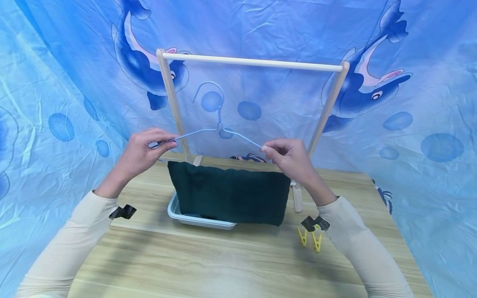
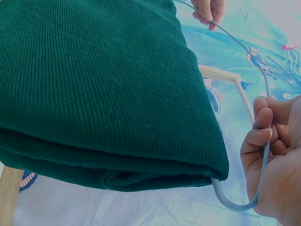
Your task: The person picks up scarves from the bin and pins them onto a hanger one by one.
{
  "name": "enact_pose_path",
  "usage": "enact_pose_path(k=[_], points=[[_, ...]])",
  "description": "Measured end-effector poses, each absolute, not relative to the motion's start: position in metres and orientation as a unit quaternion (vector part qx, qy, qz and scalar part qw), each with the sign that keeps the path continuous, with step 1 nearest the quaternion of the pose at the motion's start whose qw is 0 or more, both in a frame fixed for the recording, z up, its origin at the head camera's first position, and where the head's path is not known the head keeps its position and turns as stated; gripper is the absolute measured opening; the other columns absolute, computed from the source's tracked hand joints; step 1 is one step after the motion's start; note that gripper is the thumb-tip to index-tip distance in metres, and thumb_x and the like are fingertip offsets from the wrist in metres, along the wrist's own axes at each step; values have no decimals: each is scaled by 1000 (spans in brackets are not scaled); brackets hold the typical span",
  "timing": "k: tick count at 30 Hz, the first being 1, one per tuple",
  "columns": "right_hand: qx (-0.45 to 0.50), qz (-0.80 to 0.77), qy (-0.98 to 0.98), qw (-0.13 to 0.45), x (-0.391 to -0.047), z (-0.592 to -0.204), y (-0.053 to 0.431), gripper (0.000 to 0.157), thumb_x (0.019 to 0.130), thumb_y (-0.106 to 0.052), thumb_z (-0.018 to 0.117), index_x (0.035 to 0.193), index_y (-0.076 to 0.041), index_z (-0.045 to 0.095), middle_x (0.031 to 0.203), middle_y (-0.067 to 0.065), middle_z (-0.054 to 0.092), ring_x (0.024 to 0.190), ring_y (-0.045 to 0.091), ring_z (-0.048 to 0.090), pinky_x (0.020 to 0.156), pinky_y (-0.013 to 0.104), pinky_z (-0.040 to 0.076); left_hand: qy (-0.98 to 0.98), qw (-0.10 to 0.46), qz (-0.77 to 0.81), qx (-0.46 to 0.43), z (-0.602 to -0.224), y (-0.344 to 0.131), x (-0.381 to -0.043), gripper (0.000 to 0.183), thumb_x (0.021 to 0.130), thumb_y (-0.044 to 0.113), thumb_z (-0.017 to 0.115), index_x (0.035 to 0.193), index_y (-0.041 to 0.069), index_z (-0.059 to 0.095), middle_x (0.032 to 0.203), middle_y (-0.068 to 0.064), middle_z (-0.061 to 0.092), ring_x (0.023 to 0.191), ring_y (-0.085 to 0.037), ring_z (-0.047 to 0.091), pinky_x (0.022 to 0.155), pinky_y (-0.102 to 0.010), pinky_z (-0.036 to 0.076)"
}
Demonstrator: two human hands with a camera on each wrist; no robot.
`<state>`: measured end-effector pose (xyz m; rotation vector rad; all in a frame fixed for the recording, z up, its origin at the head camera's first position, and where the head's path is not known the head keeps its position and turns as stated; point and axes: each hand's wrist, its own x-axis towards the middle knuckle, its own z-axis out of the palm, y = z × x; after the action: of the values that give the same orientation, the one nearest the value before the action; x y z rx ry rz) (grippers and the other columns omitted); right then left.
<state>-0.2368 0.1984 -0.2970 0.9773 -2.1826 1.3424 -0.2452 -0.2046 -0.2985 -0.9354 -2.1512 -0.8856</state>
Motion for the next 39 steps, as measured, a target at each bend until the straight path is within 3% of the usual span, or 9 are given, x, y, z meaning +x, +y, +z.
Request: enact_pose_path(k=[6, 13, 19, 33, 39], points=[[353, 478, -779, 202, -237, -298, 198, 15, 97, 5, 64, 96, 3, 78, 76, 5, 69, 59, 10, 57, 55, 22, 50, -802, 321, -329, -382, -296, -208, -245, 17, 83, -4, 81, 99, 1, 81, 83, -3, 72, 68, -8, 55, 60, -17, 39], [358, 474, -779, 202, -235, -296, 198, 14, 97, 4, 64, 97, 2, 78, 77, 7, 70, 60, 12, 57, 56, 22, 50, -768, 323, -354, -426, -298, -211, -247, 14, 80, -12, 79, 93, -4, 80, 74, -2, 67, 62, -8, 50, 56, -18, 36], [361, 475, -779, 192, -235, -296, 198, 14, 98, 3, 64, 97, 1, 78, 77, 8, 70, 60, 20, 58, 57, 21, 51, -741, 335, -396, -426, -302, -208, -248, 16, 80, -16, 77, 91, -4, 80, 70, -3, 63, 63, -8, 47, 56, -20, 34], [362, 465, -790, 168, -232, -294, 200, 13, 97, 2, 66, 96, -1, 79, 77, 8, 72, 58, 12, 60, 55, 25, 52, -732, 357, -434, -385, -304, -203, -242, 15, 81, -16, 77, 88, -4, 80, 67, -5, 58, 61, -8, 44, 54, -21, 31], [340, 442, -818, 143, -229, -290, 208, 14, 98, -4, 67, 106, -1, 78, 87, 10, 74, 67, 10, 67, 60, 24, 55, -735, 357, -439, -373, -304, -201, -241, 14, 81, -15, 77, 87, -3, 80, 68, -5, 58, 61, -9, 43, 54, -21, 30]])
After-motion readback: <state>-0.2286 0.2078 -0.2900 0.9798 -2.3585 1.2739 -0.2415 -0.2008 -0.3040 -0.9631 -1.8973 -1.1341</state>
